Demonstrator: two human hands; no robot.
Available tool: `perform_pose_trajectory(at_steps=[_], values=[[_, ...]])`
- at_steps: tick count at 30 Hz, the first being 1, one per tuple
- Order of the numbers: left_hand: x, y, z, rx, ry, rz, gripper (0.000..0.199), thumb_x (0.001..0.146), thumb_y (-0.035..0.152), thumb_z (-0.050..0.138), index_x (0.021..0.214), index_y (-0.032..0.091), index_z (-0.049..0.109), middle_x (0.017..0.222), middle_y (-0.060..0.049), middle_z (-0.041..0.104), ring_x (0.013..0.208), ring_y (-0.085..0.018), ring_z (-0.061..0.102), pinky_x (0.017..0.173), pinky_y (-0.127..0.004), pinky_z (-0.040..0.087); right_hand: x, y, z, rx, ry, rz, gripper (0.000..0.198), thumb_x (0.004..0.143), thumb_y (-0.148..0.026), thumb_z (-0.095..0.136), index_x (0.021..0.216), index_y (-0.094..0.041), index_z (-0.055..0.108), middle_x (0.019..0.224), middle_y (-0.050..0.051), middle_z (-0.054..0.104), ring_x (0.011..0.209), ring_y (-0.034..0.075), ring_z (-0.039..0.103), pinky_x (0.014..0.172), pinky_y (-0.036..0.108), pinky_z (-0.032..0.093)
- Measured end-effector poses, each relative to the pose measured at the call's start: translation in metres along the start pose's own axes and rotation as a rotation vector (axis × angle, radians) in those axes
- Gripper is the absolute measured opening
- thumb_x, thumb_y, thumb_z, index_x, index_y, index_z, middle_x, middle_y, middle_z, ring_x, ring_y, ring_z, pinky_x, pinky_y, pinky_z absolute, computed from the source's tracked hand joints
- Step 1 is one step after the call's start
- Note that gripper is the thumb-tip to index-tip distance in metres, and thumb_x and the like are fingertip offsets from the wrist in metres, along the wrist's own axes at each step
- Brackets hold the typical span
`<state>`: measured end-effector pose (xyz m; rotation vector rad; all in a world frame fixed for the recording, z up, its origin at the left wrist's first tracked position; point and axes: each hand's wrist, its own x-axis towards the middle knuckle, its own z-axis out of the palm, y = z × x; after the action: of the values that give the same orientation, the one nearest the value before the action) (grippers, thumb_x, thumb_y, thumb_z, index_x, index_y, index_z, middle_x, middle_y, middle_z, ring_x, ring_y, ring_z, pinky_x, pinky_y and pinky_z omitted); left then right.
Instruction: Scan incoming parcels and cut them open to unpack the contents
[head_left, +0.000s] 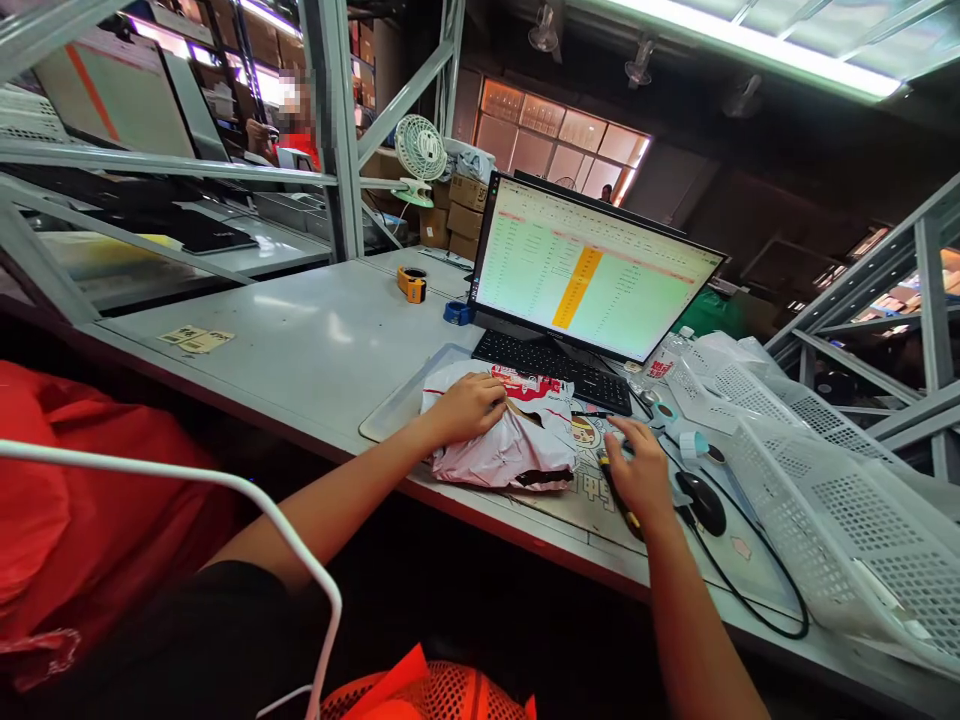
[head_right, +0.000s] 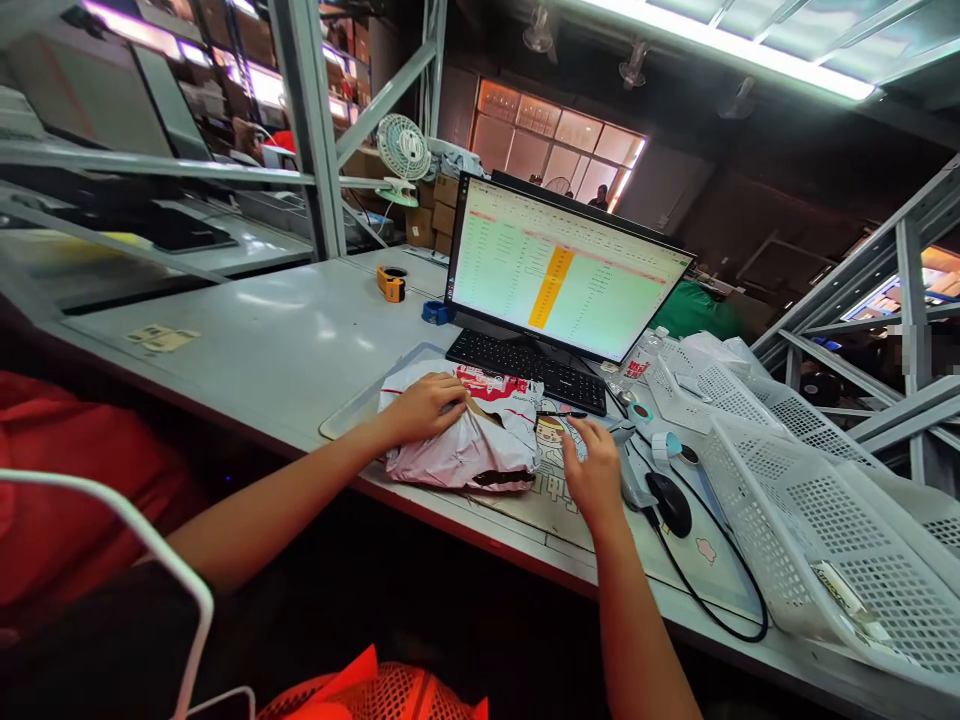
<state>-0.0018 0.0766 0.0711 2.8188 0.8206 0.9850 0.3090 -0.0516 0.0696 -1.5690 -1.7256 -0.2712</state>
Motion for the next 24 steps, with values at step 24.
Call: perform_pose_trajectory(at_steps=[24], values=[[-0.179,0.086,0.015,-0.062,0.127,-0.32,0.045,0.109,0.033,0.039,0.069,0.02,0.055,0.062,-0.002,0.06,0.058,-0.018,0.051,0.064,-0.034,0.032,0.124,-0.106,0.13,-0.355,-0.62,-0.103,0.062,0.11,-0.065,0.025,0.111,-0.023,0.07,0.118,0.013,0.076,0.109,0.028,0.068,0.091,0.035,0.04]])
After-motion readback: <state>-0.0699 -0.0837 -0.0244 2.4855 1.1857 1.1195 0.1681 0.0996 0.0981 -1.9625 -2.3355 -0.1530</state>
